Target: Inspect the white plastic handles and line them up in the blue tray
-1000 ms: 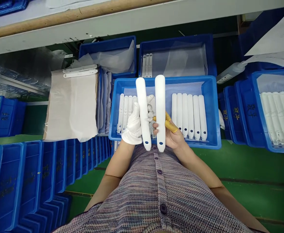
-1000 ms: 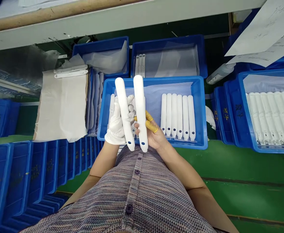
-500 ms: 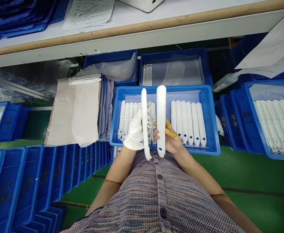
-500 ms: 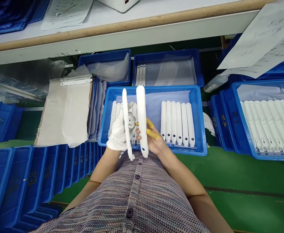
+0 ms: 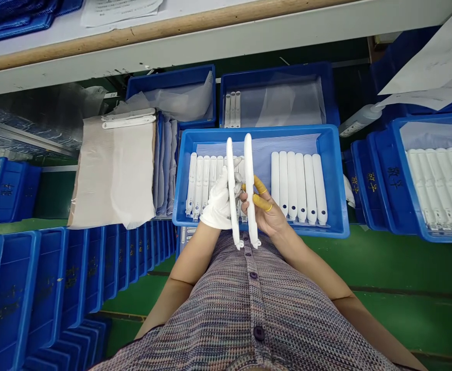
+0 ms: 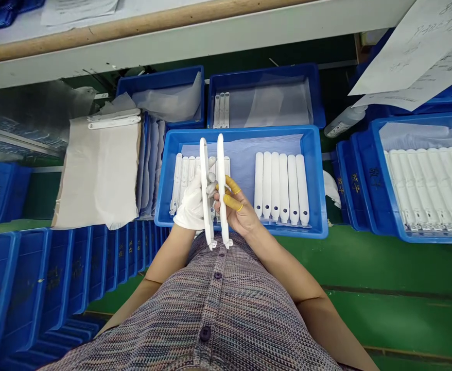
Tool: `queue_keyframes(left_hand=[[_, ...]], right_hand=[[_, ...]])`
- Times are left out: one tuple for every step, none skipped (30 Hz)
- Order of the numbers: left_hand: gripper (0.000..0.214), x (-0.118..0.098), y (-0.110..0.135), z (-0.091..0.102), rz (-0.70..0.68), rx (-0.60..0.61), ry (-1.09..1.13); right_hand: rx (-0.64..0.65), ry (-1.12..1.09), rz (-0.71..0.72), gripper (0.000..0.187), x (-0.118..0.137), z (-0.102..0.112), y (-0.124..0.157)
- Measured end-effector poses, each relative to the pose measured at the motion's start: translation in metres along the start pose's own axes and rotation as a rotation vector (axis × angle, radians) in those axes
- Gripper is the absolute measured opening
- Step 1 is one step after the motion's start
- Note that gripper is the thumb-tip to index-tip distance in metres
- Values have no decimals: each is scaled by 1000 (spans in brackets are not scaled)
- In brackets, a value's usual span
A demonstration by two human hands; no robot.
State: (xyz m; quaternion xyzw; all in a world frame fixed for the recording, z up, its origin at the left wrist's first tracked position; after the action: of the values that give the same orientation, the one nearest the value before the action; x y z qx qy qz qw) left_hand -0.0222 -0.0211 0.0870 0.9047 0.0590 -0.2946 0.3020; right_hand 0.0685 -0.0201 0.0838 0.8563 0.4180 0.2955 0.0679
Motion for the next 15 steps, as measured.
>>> queue_keyframes(left_hand=[[39,0,1,-1,-6,9,0],[40,-1,3,-3,-21,24,-2],[42,-2,6,-5,-42,46,-9],[45,-4,11,-9,-67,76,-26],[48,-6,15,-12,-100,109,-52],[52,-9,20,-15,-136,143,-88],[55,-11,24,-17,-173,175,-133],[55,-14,27,-18,-207,204,-179],[54,-15,28,-18,-236,226,-219],[51,-16,27,-16,-253,244,-253],[48,-16,25,-14,-257,261,-278],[45,-15,23,-12,-251,278,-297],[43,-13,20,-10,-238,295,-311],[42,-10,18,-8,-221,313,-322],[42,-7,17,-7,-207,327,-328]], right_hand=[[-12,5,-3,48,0,1,0],[-19,19,2,49,0,1,1],[-21,46,16,49,0,2,2],[-18,90,39,50,0,3,4],[-14,153,73,50,0,4,5],[-10,233,127,49,2,5,6],[-9,330,208,48,5,7,7],[-12,440,313,46,10,8,10],[-22,559,437,43,16,9,13],[-40,679,564,39,22,10,17],[-60,792,680,36,27,9,21],[-81,892,777,34,30,9,25],[-98,973,849,34,33,8,28],[-111,1033,903,34,35,7,31],[-120,1076,945,36,36,6,34]])
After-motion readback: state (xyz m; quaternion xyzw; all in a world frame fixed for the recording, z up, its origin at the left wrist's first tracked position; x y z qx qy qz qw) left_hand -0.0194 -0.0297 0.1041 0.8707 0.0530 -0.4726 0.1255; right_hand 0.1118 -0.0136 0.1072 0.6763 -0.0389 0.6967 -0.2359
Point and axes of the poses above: each hand's wrist, its own y-axis away from the middle knuckle, its own z-axis out of the back of the hand, x = y × z, the point moved 8 cm from there along -y, towards the middle knuckle, and after that the axes turned 6 degrees about -x, right-handed, at the moved point
